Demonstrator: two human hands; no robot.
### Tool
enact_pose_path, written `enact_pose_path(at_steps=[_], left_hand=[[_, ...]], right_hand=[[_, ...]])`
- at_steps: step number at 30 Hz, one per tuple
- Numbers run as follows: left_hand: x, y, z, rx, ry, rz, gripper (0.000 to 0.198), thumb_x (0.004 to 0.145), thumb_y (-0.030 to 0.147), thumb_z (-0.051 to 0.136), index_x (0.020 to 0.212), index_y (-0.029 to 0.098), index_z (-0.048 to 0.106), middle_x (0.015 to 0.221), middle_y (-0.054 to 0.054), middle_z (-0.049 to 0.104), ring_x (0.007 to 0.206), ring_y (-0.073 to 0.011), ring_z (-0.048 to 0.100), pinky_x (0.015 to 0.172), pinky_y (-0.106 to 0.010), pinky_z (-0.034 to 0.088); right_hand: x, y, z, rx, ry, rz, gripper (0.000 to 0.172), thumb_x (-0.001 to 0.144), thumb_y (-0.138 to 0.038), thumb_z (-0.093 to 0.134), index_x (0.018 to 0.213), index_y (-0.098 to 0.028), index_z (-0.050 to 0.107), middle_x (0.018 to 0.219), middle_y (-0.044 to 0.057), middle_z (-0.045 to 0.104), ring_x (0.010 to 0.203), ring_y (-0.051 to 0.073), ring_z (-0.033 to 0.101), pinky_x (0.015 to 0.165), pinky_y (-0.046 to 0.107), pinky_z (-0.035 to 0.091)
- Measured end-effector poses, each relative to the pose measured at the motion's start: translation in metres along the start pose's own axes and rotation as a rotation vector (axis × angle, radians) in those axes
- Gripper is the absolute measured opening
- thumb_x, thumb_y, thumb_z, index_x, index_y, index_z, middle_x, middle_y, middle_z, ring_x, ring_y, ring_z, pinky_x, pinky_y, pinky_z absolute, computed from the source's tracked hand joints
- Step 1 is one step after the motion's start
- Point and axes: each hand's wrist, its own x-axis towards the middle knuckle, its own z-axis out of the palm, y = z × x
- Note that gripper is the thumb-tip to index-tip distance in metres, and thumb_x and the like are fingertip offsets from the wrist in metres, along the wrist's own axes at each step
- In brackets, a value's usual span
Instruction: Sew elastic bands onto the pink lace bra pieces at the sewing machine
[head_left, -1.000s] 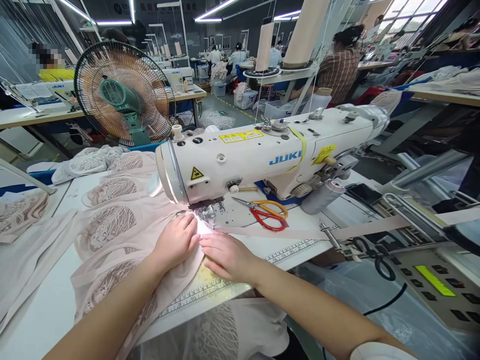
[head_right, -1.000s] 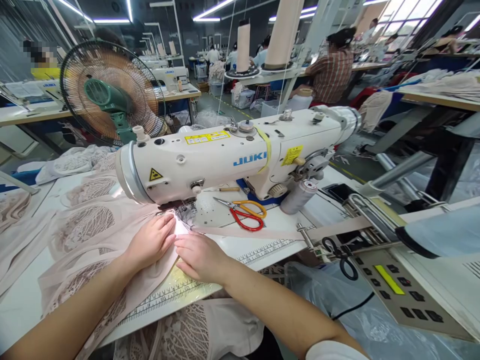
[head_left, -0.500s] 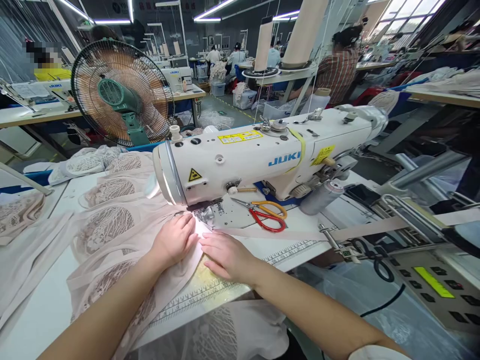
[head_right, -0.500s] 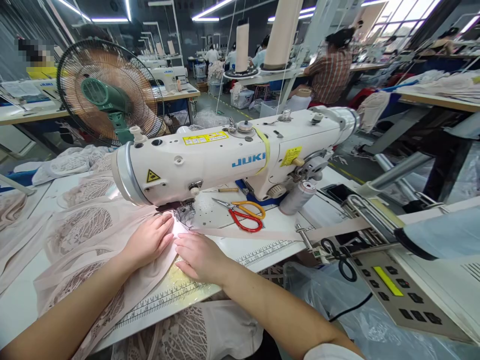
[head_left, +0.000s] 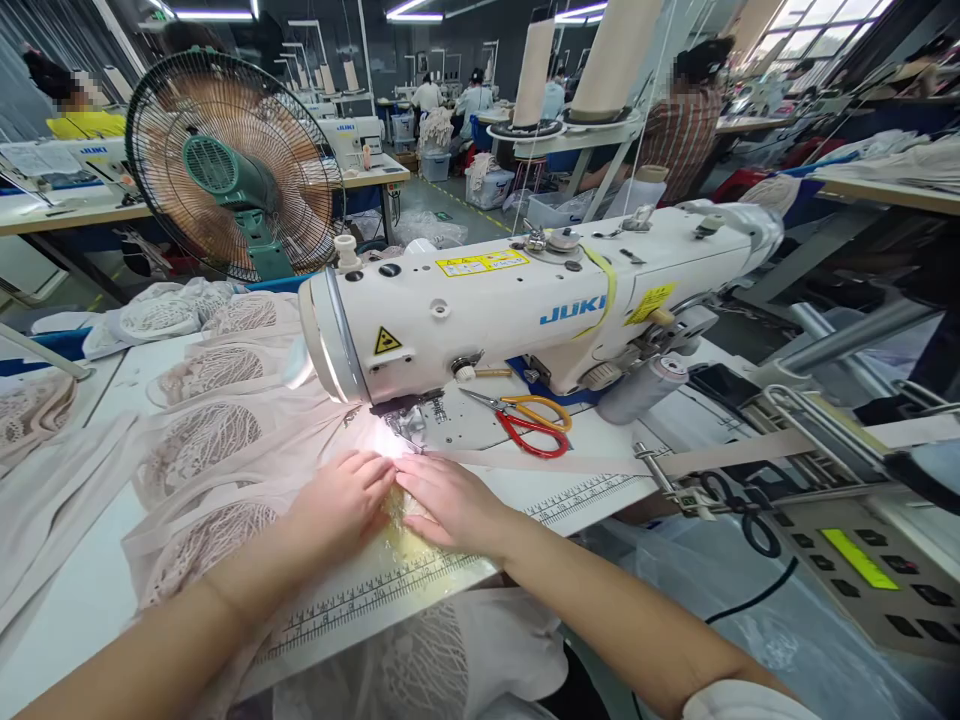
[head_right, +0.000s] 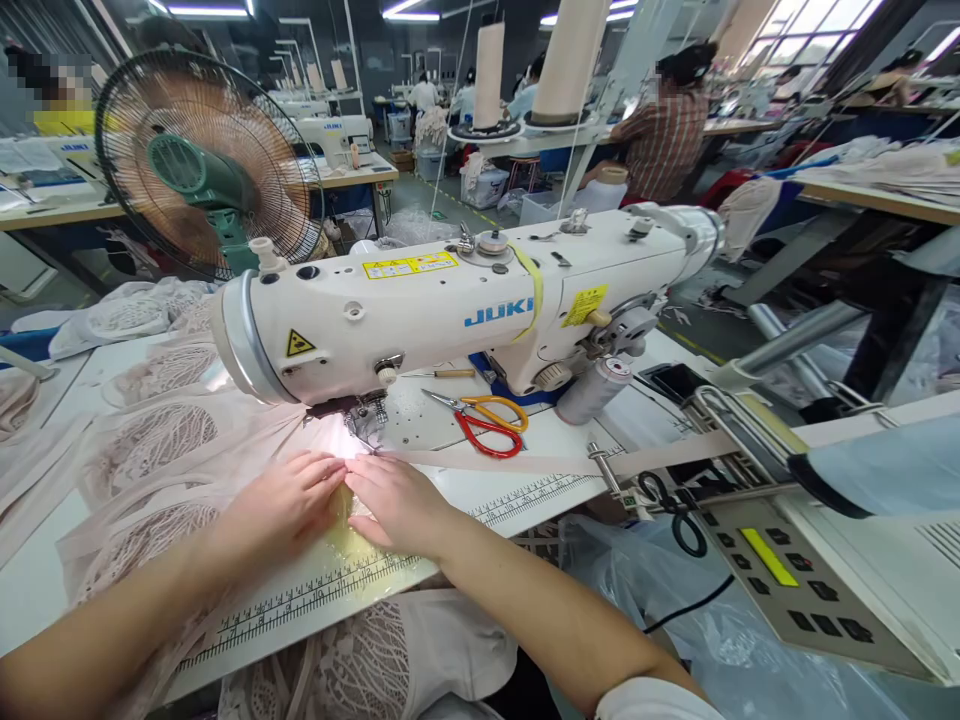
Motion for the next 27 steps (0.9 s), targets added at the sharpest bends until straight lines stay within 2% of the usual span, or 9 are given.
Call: enact_pose_path(at_steps=[2, 5, 10, 20, 24, 27], left_hand=[[-0.009, 0.004, 0.006, 0.075, 0.004, 0.007, 0.036, 0.092, 0.015, 0.041, 0.123, 0.016, 0.059, 0.122, -0.012, 0.065, 0.11, -0.0244, 0.059, 0.094, -0.042, 0.049], [-0.018, -0.004, 0.014, 0.139, 0.031, 0.048, 0.038, 0.096, 0.014, 0.034, 0.128, 0.015, 0.055, 0.13, -0.012, 0.06, 0.114, -0.024, 0.057, 0.096, -0.043, 0.047], [-0.017, -0.028, 0.017, 0.153, 0.081, 0.069, 0.038, 0.098, 0.016, 0.033, 0.13, 0.019, 0.054, 0.13, -0.009, 0.061, 0.114, -0.022, 0.058, 0.093, -0.041, 0.047], [-0.007, -0.055, 0.019, 0.213, 0.044, 0.053, 0.037, 0.096, 0.013, 0.034, 0.124, 0.018, 0.059, 0.129, -0.007, 0.063, 0.111, -0.0224, 0.059, 0.093, -0.041, 0.046], [-0.006, -0.043, 0.003, 0.223, 0.004, 0.016, 0.035, 0.095, 0.015, 0.034, 0.113, 0.016, 0.063, 0.125, -0.011, 0.063, 0.11, -0.0253, 0.058, 0.09, -0.041, 0.046], [-0.02, -0.014, -0.022, 0.217, -0.181, -0.24, 0.032, 0.089, 0.015, 0.035, 0.092, 0.016, 0.066, 0.094, -0.013, 0.069, 0.081, -0.0245, 0.064, 0.067, -0.035, 0.048]], right_hand=[[-0.001, 0.0, 0.0, -0.012, -0.019, 0.005, 0.048, 0.086, -0.034, 0.059, 0.125, -0.006, 0.055, 0.133, 0.019, 0.056, 0.126, 0.027, 0.05, 0.107, 0.041, 0.04], [-0.002, 0.0, 0.001, -0.021, -0.041, 0.0, 0.05, 0.088, -0.036, 0.058, 0.127, -0.005, 0.054, 0.136, 0.02, 0.054, 0.13, 0.026, 0.047, 0.108, 0.041, 0.039], [-0.003, 0.001, 0.002, -0.026, -0.068, 0.022, 0.051, 0.088, -0.039, 0.057, 0.127, -0.007, 0.055, 0.138, 0.018, 0.052, 0.13, 0.028, 0.047, 0.109, 0.042, 0.038], [-0.002, 0.003, 0.003, 0.027, -0.064, 0.043, 0.046, 0.088, -0.038, 0.057, 0.125, -0.011, 0.056, 0.136, 0.017, 0.055, 0.13, 0.026, 0.047, 0.108, 0.041, 0.038], [-0.002, 0.006, 0.005, 0.042, -0.05, 0.031, 0.043, 0.087, -0.037, 0.057, 0.122, -0.011, 0.057, 0.135, 0.016, 0.055, 0.13, 0.027, 0.047, 0.107, 0.042, 0.039], [-0.002, 0.009, 0.005, 0.056, 0.009, 0.008, 0.038, 0.086, -0.034, 0.057, 0.117, -0.012, 0.06, 0.132, 0.016, 0.058, 0.126, 0.027, 0.051, 0.104, 0.042, 0.042]])
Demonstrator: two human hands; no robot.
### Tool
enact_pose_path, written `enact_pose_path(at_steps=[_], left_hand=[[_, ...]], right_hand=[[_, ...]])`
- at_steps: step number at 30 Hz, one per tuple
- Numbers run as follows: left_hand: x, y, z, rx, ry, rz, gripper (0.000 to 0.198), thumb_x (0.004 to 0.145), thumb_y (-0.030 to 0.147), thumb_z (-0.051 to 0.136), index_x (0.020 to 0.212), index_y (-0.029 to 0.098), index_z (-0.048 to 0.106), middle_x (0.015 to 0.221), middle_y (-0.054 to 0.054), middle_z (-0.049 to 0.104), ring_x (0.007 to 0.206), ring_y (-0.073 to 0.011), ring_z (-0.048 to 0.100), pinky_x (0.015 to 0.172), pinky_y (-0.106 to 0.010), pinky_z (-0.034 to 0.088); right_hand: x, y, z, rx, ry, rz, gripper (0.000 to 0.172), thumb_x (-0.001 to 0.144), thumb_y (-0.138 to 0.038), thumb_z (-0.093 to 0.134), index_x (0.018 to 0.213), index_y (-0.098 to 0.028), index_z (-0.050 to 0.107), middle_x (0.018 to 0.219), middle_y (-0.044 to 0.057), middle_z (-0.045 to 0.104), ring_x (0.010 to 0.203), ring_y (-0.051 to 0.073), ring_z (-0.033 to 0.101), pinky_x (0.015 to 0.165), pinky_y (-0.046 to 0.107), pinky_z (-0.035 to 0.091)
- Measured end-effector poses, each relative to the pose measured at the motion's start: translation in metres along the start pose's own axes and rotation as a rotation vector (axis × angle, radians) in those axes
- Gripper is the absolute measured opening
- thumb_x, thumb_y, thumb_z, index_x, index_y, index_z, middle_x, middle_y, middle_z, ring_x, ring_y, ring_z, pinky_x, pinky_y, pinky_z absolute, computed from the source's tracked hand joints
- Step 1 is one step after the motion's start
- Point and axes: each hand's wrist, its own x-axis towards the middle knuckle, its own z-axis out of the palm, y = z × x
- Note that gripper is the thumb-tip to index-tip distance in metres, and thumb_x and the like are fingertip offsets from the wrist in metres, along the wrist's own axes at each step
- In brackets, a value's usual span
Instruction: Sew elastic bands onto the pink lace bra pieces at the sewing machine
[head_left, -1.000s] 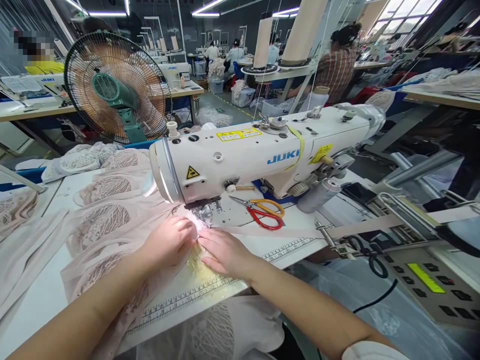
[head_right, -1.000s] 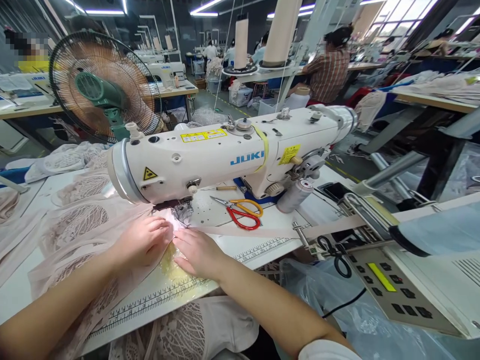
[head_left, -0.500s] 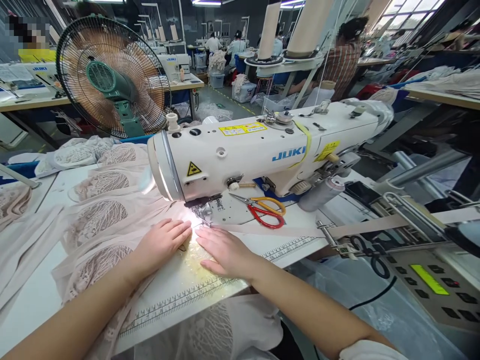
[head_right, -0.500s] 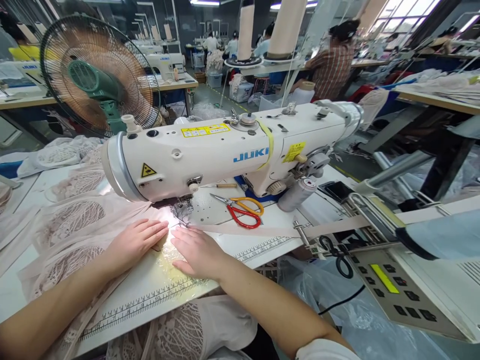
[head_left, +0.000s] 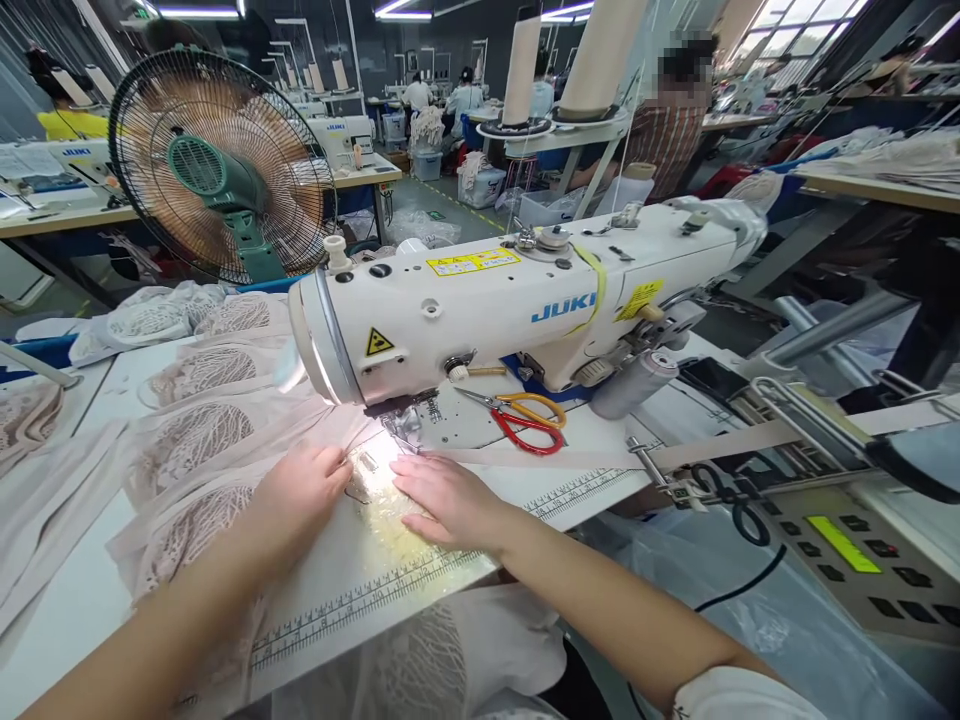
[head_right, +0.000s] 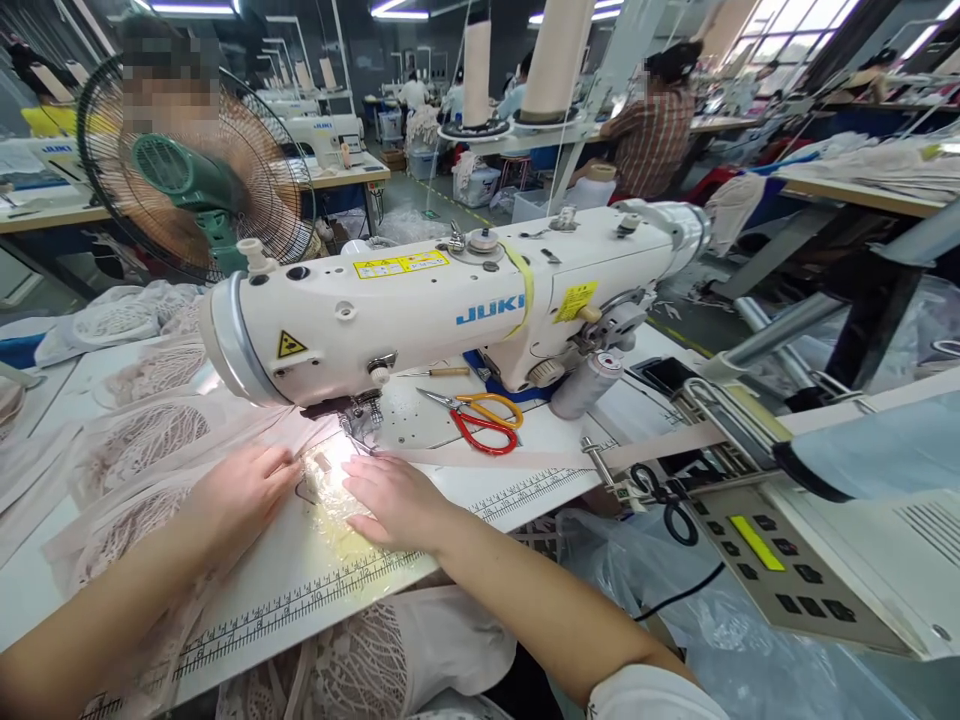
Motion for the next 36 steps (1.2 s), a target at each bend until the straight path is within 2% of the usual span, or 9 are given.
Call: enact_pose_path(at_steps=[5, 8, 12, 17, 21, 24, 28, 32, 36], left_hand=[[-0.063, 0.029, -0.029, -0.079, -0.535, -0.42, 0.034, 0.09, 0.03, 0.031, 0.084, 0.019, 0.062, 0.064, -0.009, 0.065, 0.057, -0.0281, 0.063, 0.05, -0.035, 0.042], [-0.086, 0.03, -0.025, -0.075, -0.598, -0.5, 0.041, 0.092, 0.032, 0.027, 0.106, 0.017, 0.063, 0.079, -0.014, 0.069, 0.073, -0.0338, 0.068, 0.06, -0.043, 0.047], [-0.094, 0.013, -0.013, -0.083, -0.503, -0.588, 0.049, 0.092, 0.034, 0.031, 0.131, 0.016, 0.054, 0.098, -0.02, 0.068, 0.083, -0.0363, 0.067, 0.068, -0.048, 0.049], [-0.095, -0.017, 0.0, -0.171, -0.357, -0.681, 0.052, 0.093, 0.035, 0.032, 0.136, 0.011, 0.048, 0.116, -0.023, 0.063, 0.098, -0.0367, 0.063, 0.081, -0.048, 0.049], [-0.103, -0.022, 0.024, -0.198, -0.169, -0.697, 0.057, 0.092, 0.036, 0.035, 0.142, 0.009, 0.038, 0.142, -0.025, 0.044, 0.125, -0.0384, 0.048, 0.098, -0.051, 0.041], [-0.117, -0.001, 0.038, -0.254, 0.137, -0.702, 0.058, 0.091, 0.038, 0.034, 0.139, 0.008, 0.041, 0.148, -0.022, 0.038, 0.134, -0.0352, 0.038, 0.106, -0.051, 0.036], [-0.141, 0.058, 0.042, -0.498, 0.516, -0.599, 0.042, 0.094, 0.037, 0.033, 0.117, 0.016, 0.061, 0.118, -0.012, 0.067, 0.11, -0.0238, 0.061, 0.094, -0.036, 0.048], [-0.157, 0.117, 0.047, -0.802, 0.493, -0.394, 0.032, 0.095, 0.026, 0.035, 0.098, 0.021, 0.066, 0.083, -0.004, 0.071, 0.075, -0.015, 0.066, 0.069, -0.025, 0.051], [-0.164, 0.15, 0.072, -0.866, 0.424, -0.405, 0.034, 0.094, 0.027, 0.034, 0.097, 0.021, 0.067, 0.087, -0.006, 0.071, 0.08, -0.0169, 0.066, 0.072, -0.027, 0.053]], right_hand=[[-0.003, -0.017, -0.013, 0.187, 0.186, -0.085, 0.019, 0.09, -0.024, 0.048, 0.097, -0.017, 0.065, 0.108, 0.011, 0.071, 0.105, 0.021, 0.065, 0.092, 0.036, 0.051], [-0.021, -0.046, -0.024, 0.455, 0.115, -0.045, 0.023, 0.093, -0.029, 0.045, 0.096, -0.018, 0.064, 0.092, 0.008, 0.073, 0.088, 0.015, 0.068, 0.082, 0.028, 0.053], [-0.063, -0.077, -0.031, 0.594, -0.305, -0.061, 0.036, 0.092, -0.046, 0.048, 0.101, -0.018, 0.067, 0.097, 0.008, 0.073, 0.089, 0.016, 0.068, 0.082, 0.025, 0.052], [-0.101, -0.084, -0.036, 0.205, -0.544, 0.324, 0.038, 0.087, -0.028, 0.054, 0.122, -0.012, 0.062, 0.128, 0.016, 0.059, 0.121, 0.026, 0.054, 0.103, 0.037, 0.043], [-0.115, -0.085, -0.026, 0.047, -0.666, 0.492, 0.045, 0.089, -0.024, 0.048, 0.132, -0.011, 0.054, 0.13, 0.017, 0.058, 0.123, 0.027, 0.053, 0.105, 0.04, 0.042], [-0.121, -0.084, -0.012, 0.035, -0.663, 0.498, 0.043, 0.09, -0.024, 0.047, 0.131, -0.014, 0.054, 0.127, 0.015, 0.06, 0.118, 0.025, 0.056, 0.102, 0.038, 0.045], [-0.118, -0.08, 0.005, -0.046, -0.553, 0.432, 0.049, 0.084, -0.019, 0.052, 0.134, -0.016, 0.05, 0.136, 0.015, 0.054, 0.128, 0.029, 0.048, 0.106, 0.044, 0.041], [-0.117, -0.076, 0.016, -0.076, -0.519, 0.399, 0.05, 0.081, -0.014, 0.055, 0.13, -0.016, 0.052, 0.127, 0.017, 0.06, 0.117, 0.031, 0.057, 0.099, 0.045, 0.047], [-0.119, -0.081, 0.013, -0.075, -0.544, 0.413, 0.014, 0.085, -0.018, 0.051, 0.095, -0.017, 0.061, 0.093, 0.011, 0.068, 0.088, 0.026, 0.066, 0.076, 0.037, 0.054]])
